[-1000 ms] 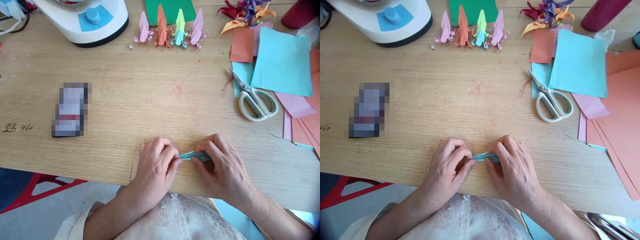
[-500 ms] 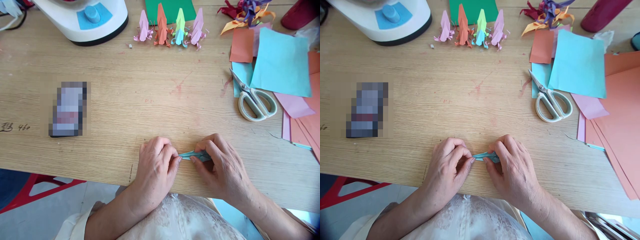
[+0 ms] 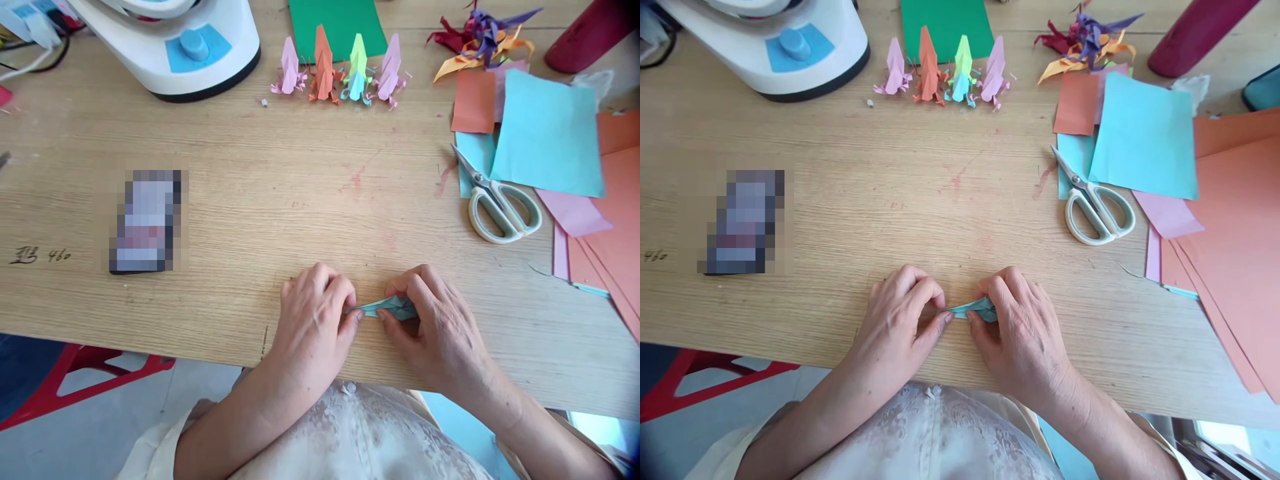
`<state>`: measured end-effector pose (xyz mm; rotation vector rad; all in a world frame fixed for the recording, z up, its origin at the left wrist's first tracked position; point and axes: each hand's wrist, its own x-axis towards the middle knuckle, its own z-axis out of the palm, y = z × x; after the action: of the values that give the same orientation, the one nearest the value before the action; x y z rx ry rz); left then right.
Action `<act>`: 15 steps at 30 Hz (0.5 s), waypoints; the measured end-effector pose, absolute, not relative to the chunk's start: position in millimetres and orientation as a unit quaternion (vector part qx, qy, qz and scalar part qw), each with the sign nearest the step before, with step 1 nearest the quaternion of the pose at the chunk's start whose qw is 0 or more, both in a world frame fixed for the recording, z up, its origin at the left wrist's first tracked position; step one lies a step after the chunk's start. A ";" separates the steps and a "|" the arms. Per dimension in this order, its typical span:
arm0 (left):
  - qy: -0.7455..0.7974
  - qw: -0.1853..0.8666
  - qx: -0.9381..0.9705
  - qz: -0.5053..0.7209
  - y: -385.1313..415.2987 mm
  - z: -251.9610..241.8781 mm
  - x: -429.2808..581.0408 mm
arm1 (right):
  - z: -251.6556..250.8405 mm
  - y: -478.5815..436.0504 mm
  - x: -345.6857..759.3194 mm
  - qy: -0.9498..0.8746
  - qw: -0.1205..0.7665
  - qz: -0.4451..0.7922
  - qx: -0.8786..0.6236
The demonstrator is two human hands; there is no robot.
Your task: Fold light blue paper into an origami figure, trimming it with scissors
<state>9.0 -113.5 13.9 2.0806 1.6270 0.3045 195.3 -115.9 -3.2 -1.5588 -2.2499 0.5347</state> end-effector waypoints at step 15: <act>0.587 0.209 0.771 0.133 -113.9 7.1 12.6 | 9.9 -109.4 215.9 -0.771 0.176 0.341 -0.508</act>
<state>12.6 -113.9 7.1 2.1440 1.6336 0.3713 215.9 -109.4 9.9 -1.4375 -2.1844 0.9659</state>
